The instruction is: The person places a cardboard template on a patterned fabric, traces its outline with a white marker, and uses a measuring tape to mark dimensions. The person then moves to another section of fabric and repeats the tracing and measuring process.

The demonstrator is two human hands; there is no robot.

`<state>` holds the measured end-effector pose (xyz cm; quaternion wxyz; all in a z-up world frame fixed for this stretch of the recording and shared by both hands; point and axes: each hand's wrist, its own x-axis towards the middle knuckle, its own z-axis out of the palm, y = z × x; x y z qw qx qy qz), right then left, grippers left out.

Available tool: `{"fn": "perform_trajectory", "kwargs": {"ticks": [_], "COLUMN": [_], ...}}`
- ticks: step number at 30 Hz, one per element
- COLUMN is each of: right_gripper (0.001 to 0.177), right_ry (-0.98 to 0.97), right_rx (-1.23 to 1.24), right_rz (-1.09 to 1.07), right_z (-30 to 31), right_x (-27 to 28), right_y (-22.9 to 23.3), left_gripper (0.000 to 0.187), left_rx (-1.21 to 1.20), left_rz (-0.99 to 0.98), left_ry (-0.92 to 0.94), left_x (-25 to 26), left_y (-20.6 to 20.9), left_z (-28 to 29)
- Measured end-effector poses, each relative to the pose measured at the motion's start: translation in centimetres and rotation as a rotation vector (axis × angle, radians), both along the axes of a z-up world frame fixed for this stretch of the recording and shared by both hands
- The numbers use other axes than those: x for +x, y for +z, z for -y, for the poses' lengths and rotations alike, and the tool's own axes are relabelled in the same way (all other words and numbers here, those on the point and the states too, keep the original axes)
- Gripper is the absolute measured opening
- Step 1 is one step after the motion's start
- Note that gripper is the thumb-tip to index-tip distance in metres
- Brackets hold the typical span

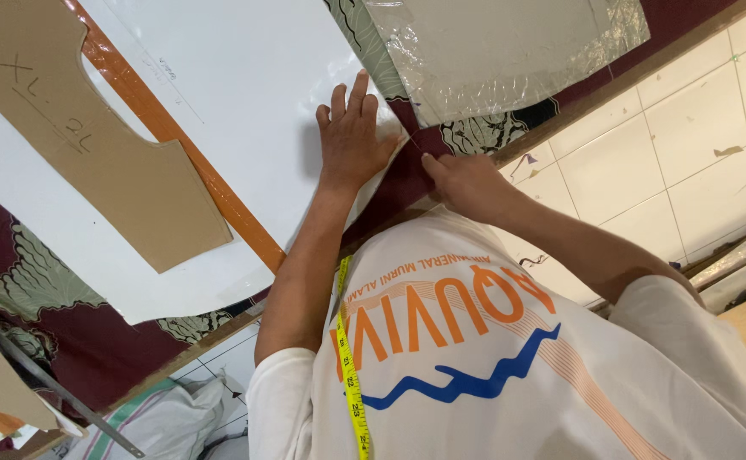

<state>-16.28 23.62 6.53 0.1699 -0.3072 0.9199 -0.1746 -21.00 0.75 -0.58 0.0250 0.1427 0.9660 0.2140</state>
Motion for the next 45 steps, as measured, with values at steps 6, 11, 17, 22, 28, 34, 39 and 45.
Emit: {"fn": "perform_trajectory", "kwargs": {"ticks": [6, 11, 17, 22, 28, 34, 39, 45], "right_gripper": [0.034, 0.028, 0.013, 0.014, 0.028, 0.033, 0.043, 0.043], "right_ry": [-0.476, -0.694, -0.97, -0.933, -0.877, -0.852, -0.73, -0.608], "right_rx": [-0.346, -0.833, -1.357, -1.396, -0.757, -0.638, -0.83, -0.71], "right_rz": [0.189, 0.562, 1.15, 1.152, 0.675, 0.71, 0.894, 0.851], "right_z": [-2.5, -2.1, -2.3, -0.5, 3.9, 6.3, 6.6, 8.3], "right_x": [1.4, 0.3, -0.6, -1.5, -3.3, -5.1, -5.1, -1.1], "right_y": [1.4, -1.7, -4.5, -5.4, -3.8, -2.3, -0.9, -1.2], "left_gripper": [0.06, 0.06, 0.051, 0.052, 0.077, 0.097, 0.102, 0.092], "left_rx": [0.021, 0.219, 0.122, -0.091, -0.029, -0.02, -0.035, 0.076], "left_rz": [0.042, 0.01, -0.192, 0.053, 0.245, 0.387, 0.5, 0.467], "left_ry": [0.016, 0.002, 0.457, 1.019, 1.299, 1.369, 1.414, 1.497], "left_x": [0.1, 0.9, 5.5, 11.5, 15.4, 14.7, 14.0, 13.4], "left_y": [0.1, 1.3, 1.5, 2.6, 3.1, 3.4, 4.4, 5.2], "left_z": [-0.1, 1.4, 10.9, 21.4, 26.0, 27.7, 28.8, 27.8]}}
